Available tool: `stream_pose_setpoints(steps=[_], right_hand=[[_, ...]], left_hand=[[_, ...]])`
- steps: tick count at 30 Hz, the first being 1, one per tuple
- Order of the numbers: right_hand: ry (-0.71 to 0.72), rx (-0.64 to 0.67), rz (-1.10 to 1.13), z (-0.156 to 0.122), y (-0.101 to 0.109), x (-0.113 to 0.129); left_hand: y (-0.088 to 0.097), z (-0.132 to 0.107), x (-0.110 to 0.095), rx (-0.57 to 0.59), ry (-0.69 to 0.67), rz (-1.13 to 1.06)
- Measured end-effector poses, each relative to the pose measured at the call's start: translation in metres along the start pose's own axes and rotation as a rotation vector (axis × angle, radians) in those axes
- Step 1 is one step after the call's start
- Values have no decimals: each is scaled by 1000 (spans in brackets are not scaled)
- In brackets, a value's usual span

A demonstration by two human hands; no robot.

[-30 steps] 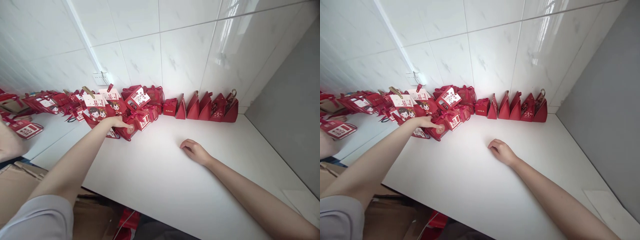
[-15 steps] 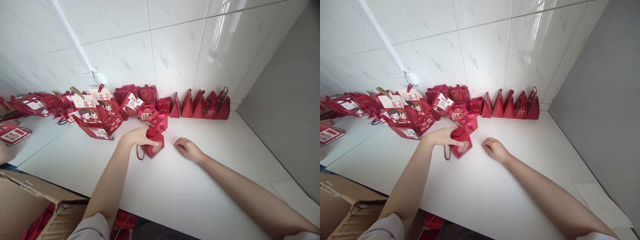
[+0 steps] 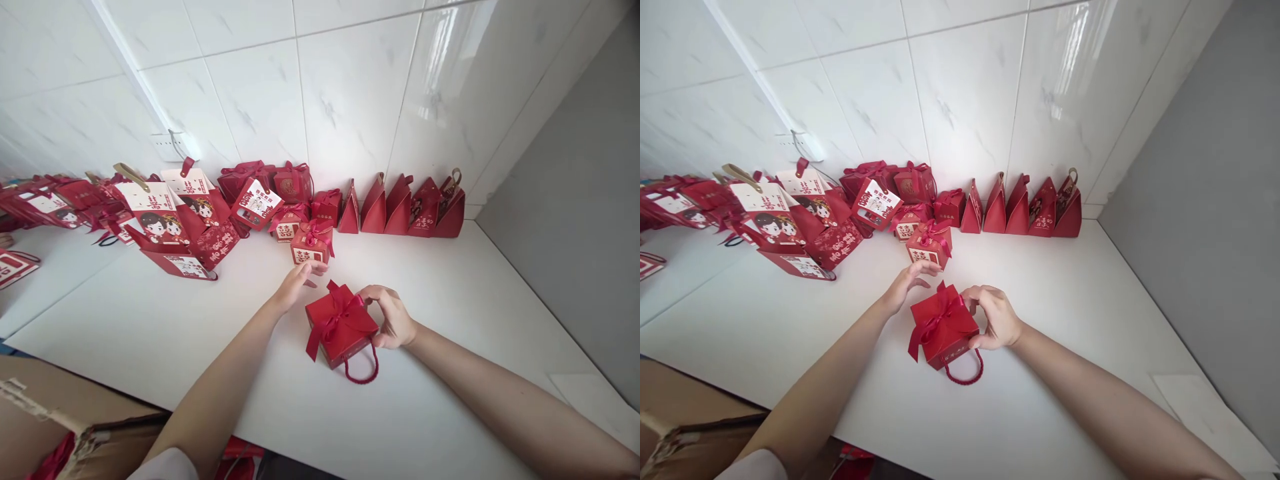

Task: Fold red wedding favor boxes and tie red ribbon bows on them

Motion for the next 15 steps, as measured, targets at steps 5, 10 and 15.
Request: stream_pose_setpoints(steps=[5, 10, 15], right_hand=[[115, 69, -114, 1, -4, 9], [-225, -89, -226, 1, 14, -26], [-468, -263, -169, -7, 32, -52]], left_hand=[[-48, -16, -7, 417, 26, -214], [-14, -5, 1, 106, 94, -198], [26, -1, -15, -75, 26, 47]])
Point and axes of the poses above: each hand's wrist, its own z-axis towards the middle knuckle, its own y-axis out of the back of the hand, x = y × z, the point moved 10 cm from there along z, towards the middle knuckle, and after that the axes turned 3 degrees about -x, right-handed, at the moved point
